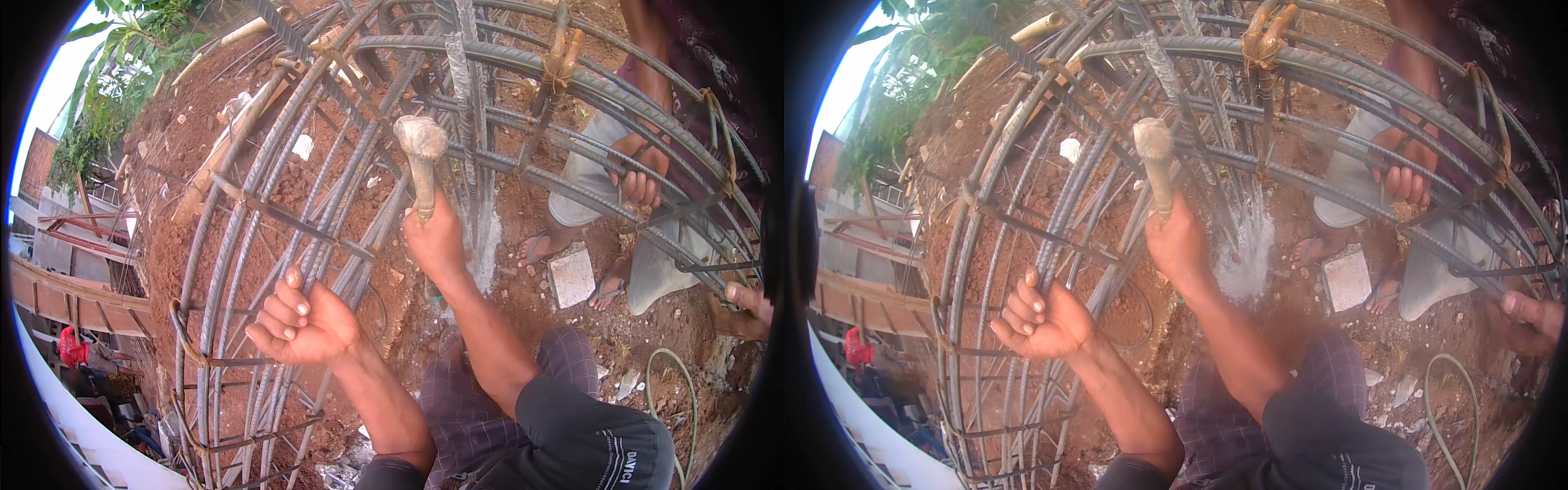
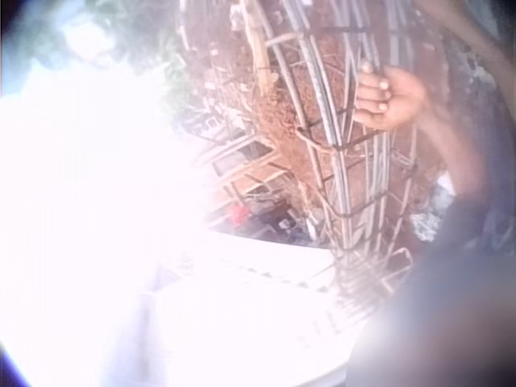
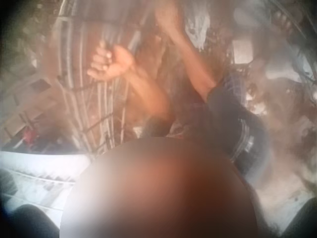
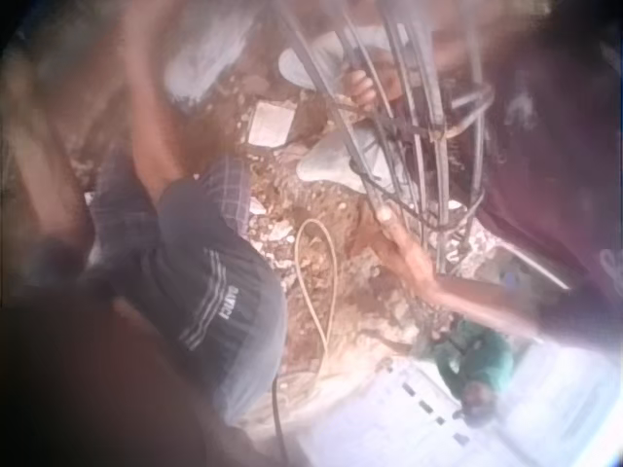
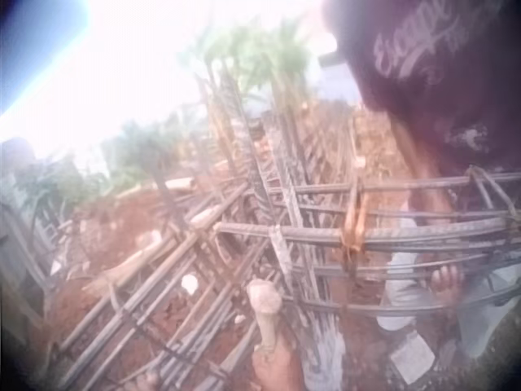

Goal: The person uses a hammer to secure wire ties on a rebar cage structure. They repeatedly strike the ties to tighten them while another worker assists by holding the cage steady.

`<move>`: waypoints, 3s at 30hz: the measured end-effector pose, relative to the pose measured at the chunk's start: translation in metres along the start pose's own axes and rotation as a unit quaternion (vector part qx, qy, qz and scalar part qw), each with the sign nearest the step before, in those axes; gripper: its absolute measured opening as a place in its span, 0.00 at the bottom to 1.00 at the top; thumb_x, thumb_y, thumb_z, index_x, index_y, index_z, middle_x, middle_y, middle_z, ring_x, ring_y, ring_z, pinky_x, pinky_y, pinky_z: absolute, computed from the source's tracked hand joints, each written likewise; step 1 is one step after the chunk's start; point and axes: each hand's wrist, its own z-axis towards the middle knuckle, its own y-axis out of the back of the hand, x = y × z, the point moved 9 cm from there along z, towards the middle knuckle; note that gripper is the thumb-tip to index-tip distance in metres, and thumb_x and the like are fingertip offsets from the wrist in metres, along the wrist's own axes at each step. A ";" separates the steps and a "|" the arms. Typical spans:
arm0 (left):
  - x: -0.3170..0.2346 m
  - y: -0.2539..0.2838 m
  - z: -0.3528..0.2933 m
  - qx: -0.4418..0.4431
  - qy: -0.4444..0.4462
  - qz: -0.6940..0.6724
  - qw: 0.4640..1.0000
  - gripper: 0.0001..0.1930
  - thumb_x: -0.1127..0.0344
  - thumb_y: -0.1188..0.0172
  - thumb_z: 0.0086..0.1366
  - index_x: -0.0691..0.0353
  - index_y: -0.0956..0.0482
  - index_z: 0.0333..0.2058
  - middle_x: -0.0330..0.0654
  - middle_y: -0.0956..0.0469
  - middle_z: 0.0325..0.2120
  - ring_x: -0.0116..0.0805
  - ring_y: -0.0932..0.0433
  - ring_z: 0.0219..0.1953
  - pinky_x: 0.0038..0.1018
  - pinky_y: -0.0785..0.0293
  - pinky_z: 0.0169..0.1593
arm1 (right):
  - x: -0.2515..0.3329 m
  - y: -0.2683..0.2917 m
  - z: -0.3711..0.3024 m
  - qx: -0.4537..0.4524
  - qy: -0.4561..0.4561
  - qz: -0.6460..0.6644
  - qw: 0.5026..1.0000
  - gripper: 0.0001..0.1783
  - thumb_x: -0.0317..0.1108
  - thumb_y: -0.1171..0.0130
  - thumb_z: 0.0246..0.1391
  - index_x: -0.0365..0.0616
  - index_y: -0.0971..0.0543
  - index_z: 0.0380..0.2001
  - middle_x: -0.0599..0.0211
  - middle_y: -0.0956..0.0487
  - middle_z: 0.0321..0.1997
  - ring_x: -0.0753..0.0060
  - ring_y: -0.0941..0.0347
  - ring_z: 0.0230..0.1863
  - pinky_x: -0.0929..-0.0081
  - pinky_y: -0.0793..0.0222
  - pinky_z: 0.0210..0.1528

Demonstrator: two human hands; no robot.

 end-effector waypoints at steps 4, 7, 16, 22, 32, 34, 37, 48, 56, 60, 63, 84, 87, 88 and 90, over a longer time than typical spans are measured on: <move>0.000 -0.006 0.002 0.019 0.016 0.003 1.000 0.27 0.54 0.51 0.72 0.49 0.41 0.12 0.33 0.45 0.10 0.30 0.39 0.21 0.39 0.33 0.51 | -0.018 0.023 -0.016 -0.045 0.001 -0.091 0.995 0.13 0.34 0.40 0.54 0.38 0.26 0.40 0.46 0.21 0.31 0.43 0.21 0.35 0.57 0.28 0.38; 0.002 -0.013 -0.002 0.007 0.002 0.021 1.000 0.27 0.52 0.49 0.71 0.50 0.38 0.12 0.34 0.41 0.11 0.33 0.31 0.26 0.42 0.34 0.57 | -0.017 0.033 -0.029 -0.013 0.063 0.000 0.998 0.18 0.41 0.39 0.59 0.37 0.27 0.41 0.58 0.19 0.30 0.61 0.21 0.32 0.63 0.28 0.35; 0.037 -0.013 0.005 0.035 0.027 0.004 0.999 0.28 0.49 0.50 0.72 0.51 0.38 0.12 0.37 0.37 0.12 0.38 0.25 0.32 0.46 0.37 0.65 | -0.010 0.039 -0.046 0.106 0.054 0.214 0.970 0.16 0.42 0.41 0.63 0.40 0.30 0.35 0.73 0.31 0.18 0.82 0.35 0.18 0.79 0.36 0.21; 0.032 -0.001 0.002 -0.042 0.016 0.016 0.999 0.27 0.52 0.56 0.74 0.51 0.43 0.14 0.35 0.45 0.13 0.33 0.38 0.25 0.46 0.34 0.59 | 0.008 0.070 -0.068 0.085 0.053 0.278 0.955 0.17 0.44 0.42 0.62 0.40 0.30 0.32 0.73 0.32 0.17 0.81 0.35 0.17 0.79 0.36 0.21; 0.030 -0.002 -0.004 -0.065 0.037 0.040 0.996 0.26 0.56 0.56 0.74 0.50 0.46 0.14 0.37 0.43 0.13 0.35 0.36 0.25 0.46 0.33 0.55 | 0.020 0.078 -0.082 0.084 0.066 0.038 0.994 0.21 0.49 0.38 0.60 0.40 0.26 0.29 0.74 0.29 0.17 0.82 0.34 0.19 0.79 0.37 0.24; 0.031 -0.007 -0.003 -0.045 0.028 0.038 0.998 0.26 0.55 0.55 0.74 0.50 0.46 0.14 0.37 0.43 0.13 0.35 0.35 0.25 0.47 0.33 0.55 | 0.034 0.084 -0.079 0.062 0.089 -0.006 0.994 0.21 0.49 0.39 0.60 0.39 0.24 0.32 0.70 0.26 0.20 0.78 0.30 0.24 0.74 0.34 0.28; 0.033 -0.010 -0.004 -0.032 0.027 0.012 0.999 0.26 0.54 0.57 0.74 0.49 0.47 0.13 0.37 0.43 0.12 0.36 0.34 0.25 0.47 0.35 0.58 | 0.051 0.094 -0.071 0.077 0.079 -0.028 0.994 0.21 0.48 0.40 0.60 0.37 0.23 0.39 0.63 0.21 0.28 0.71 0.24 0.30 0.67 0.29 0.33; 0.036 0.002 -0.018 -0.150 0.072 0.035 0.985 0.26 0.52 0.56 0.73 0.50 0.44 0.14 0.38 0.39 0.14 0.39 0.29 0.31 0.48 0.37 0.60 | 0.213 0.146 -0.042 0.053 0.115 0.118 0.985 0.27 0.47 0.54 0.68 0.34 0.37 0.58 0.72 0.30 0.27 0.83 0.33 0.22 0.83 0.35 0.23; 0.036 0.000 -0.048 -0.312 0.271 0.092 0.906 0.13 0.53 0.50 0.69 0.51 0.35 0.27 0.48 0.23 0.48 0.47 0.35 0.62 0.44 0.40 0.65 | 0.294 0.168 0.032 -0.018 -0.092 -0.043 0.995 0.15 0.34 0.52 0.64 0.40 0.33 0.51 0.72 0.28 0.25 0.83 0.32 0.20 0.81 0.34 0.20; 0.037 -0.002 -0.053 -0.338 0.317 0.081 0.882 0.11 0.55 0.48 0.66 0.52 0.36 0.30 0.50 0.27 0.55 0.47 0.36 0.63 0.41 0.43 0.69 | 0.335 0.165 0.063 -0.029 -0.054 -0.125 0.990 0.15 0.34 0.52 0.63 0.40 0.30 0.50 0.69 0.26 0.28 0.83 0.31 0.19 0.81 0.32 0.19; 0.036 -0.004 -0.057 -0.355 0.338 0.089 0.867 0.11 0.54 0.49 0.66 0.54 0.36 0.34 0.49 0.31 0.59 0.49 0.38 0.64 0.42 0.47 0.71 | 0.349 0.160 0.073 -0.037 -0.035 -0.185 0.981 0.15 0.34 0.53 0.62 0.41 0.28 0.49 0.71 0.27 0.28 0.85 0.33 0.19 0.82 0.33 0.17; 0.046 -0.008 -0.071 -0.294 0.526 0.220 0.767 0.42 0.35 0.70 0.69 0.66 0.50 0.68 0.49 0.41 0.67 0.48 0.40 0.68 0.43 0.53 0.72 | 0.301 0.156 0.048 -0.050 -0.184 -0.122 0.974 0.25 0.37 0.50 0.62 0.34 0.35 0.58 0.66 0.26 0.27 0.77 0.29 0.19 0.74 0.30 0.19; 0.046 -0.005 -0.072 -0.283 0.533 0.235 0.762 0.46 0.30 0.70 0.68 0.67 0.50 0.68 0.50 0.41 0.67 0.48 0.41 0.68 0.44 0.52 0.71 | 0.303 0.163 0.047 -0.064 -0.166 -0.108 0.978 0.25 0.37 0.49 0.62 0.34 0.35 0.58 0.64 0.26 0.26 0.75 0.29 0.18 0.72 0.30 0.20; 0.045 -0.006 -0.070 -0.270 0.532 0.246 0.764 0.46 0.30 0.71 0.68 0.67 0.50 0.68 0.50 0.40 0.67 0.48 0.41 0.68 0.44 0.52 0.71 | 0.300 0.165 0.045 -0.065 -0.171 -0.098 0.978 0.25 0.37 0.49 0.62 0.34 0.35 0.58 0.65 0.26 0.25 0.75 0.29 0.18 0.72 0.30 0.20; 0.043 -0.006 -0.073 -0.273 0.546 0.259 0.749 0.46 0.30 0.72 0.68 0.68 0.49 0.68 0.50 0.39 0.66 0.48 0.40 0.68 0.43 0.51 0.71 | 0.296 0.166 0.036 -0.078 -0.167 -0.079 0.980 0.25 0.38 0.48 0.61 0.34 0.35 0.57 0.66 0.27 0.23 0.75 0.29 0.17 0.72 0.30 0.20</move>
